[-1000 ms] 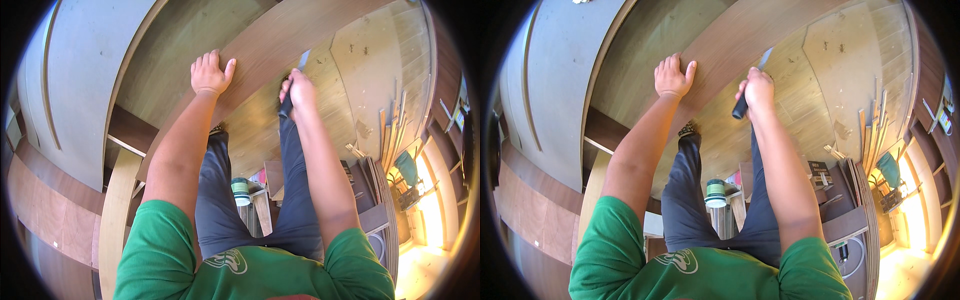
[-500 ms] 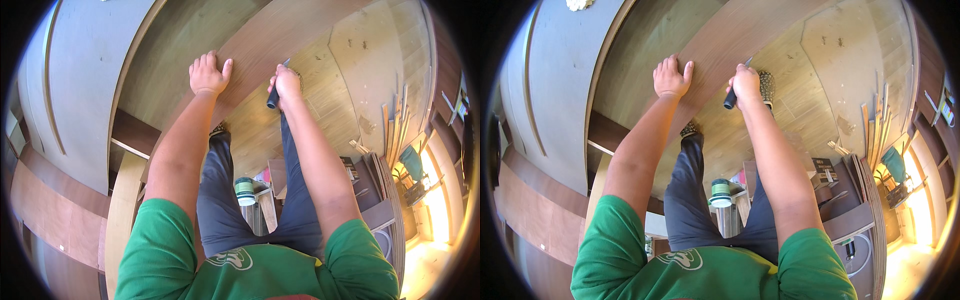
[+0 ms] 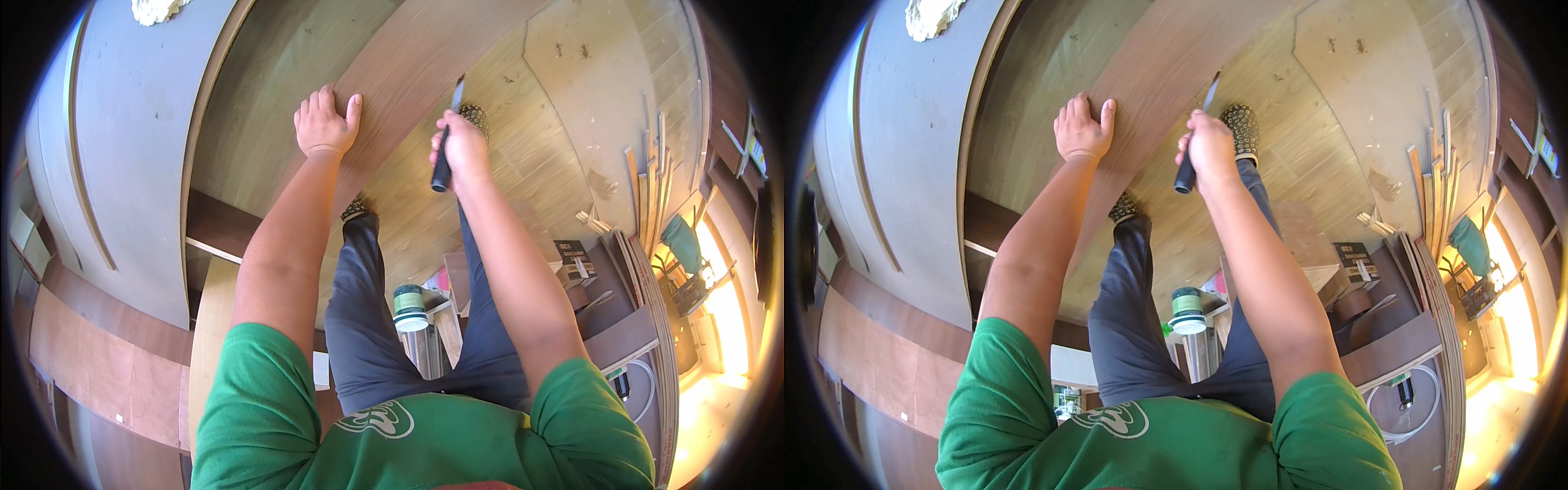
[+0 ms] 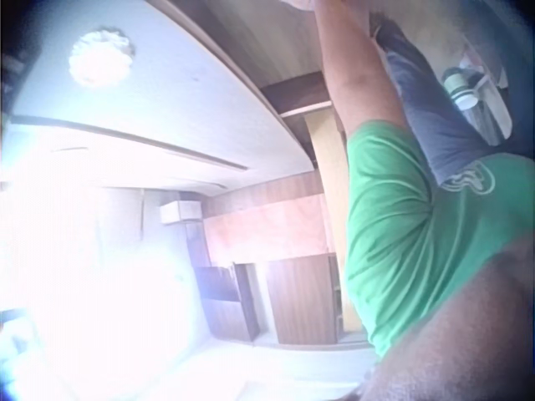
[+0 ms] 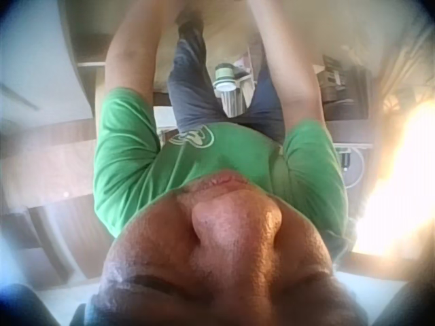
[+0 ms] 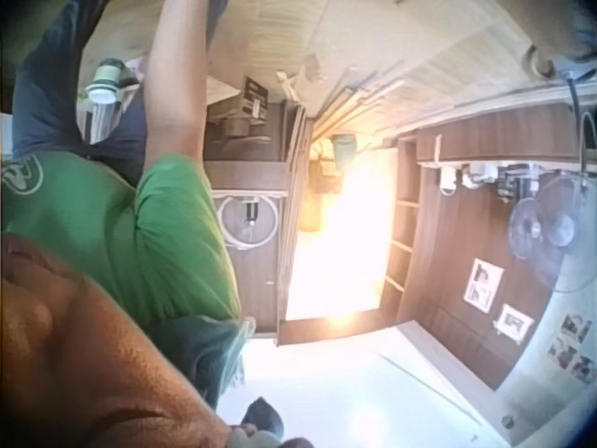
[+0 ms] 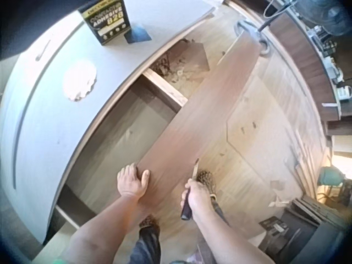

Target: The person applies a veneer strip to the edge of a curved plywood panel by hand, using a small blade to trim the excess material along the edge and then lifting the finished panel.

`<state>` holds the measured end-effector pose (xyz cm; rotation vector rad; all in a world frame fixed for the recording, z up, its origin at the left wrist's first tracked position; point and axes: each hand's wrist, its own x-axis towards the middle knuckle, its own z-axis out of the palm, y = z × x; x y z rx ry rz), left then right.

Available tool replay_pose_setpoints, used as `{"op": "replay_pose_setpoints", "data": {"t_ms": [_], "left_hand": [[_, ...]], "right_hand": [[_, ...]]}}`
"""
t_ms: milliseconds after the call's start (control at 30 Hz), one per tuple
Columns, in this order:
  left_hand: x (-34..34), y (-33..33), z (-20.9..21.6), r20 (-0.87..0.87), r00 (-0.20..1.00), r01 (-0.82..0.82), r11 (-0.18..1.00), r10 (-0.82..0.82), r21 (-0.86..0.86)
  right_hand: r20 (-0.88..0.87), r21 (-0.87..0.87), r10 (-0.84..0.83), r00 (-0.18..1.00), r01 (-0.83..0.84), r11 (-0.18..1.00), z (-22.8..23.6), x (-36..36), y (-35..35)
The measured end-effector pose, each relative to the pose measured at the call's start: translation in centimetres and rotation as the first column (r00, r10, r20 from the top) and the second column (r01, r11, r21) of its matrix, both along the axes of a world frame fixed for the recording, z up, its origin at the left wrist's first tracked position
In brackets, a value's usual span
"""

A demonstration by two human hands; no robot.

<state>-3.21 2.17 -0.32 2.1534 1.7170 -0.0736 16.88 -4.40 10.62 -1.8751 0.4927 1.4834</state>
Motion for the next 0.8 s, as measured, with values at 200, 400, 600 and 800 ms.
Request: {"op": "replay_pose_setpoints", "data": {"t_ms": [200, 400, 600, 800], "left_hand": [[0.5, 0.1, 0.2, 0.008, 1.000, 0.004, 1.000, -0.004, -0.024], [0.0, -0.3, -0.3, -0.014, 1.000, 0.022, 1.000, -0.021, 0.021], [0.5, 0.0, -0.1, -0.017, 0.999, 0.029, 1.000, -0.029, -0.003], [0.3, -0.1, 0.5, -0.031, 0.999, 0.020, 0.999, -0.021, -0.026]], "right_hand": [[-0.140, 0.167, -0.270, 0.953, 0.291, 0.942, 1.9, 1.3, -1.1], [-0.027, 0.138, -0.185, 0.982, 0.187, 0.973, 0.9, 1.4, 0.3], [-0.072, -0.044, -0.028, 0.997, 0.025, 0.999, -1.0, -1.5, 0.5], [-0.045, 0.021, -0.063, 0.997, 0.064, 0.998, 0.2, 3.6, 2.9]]}}
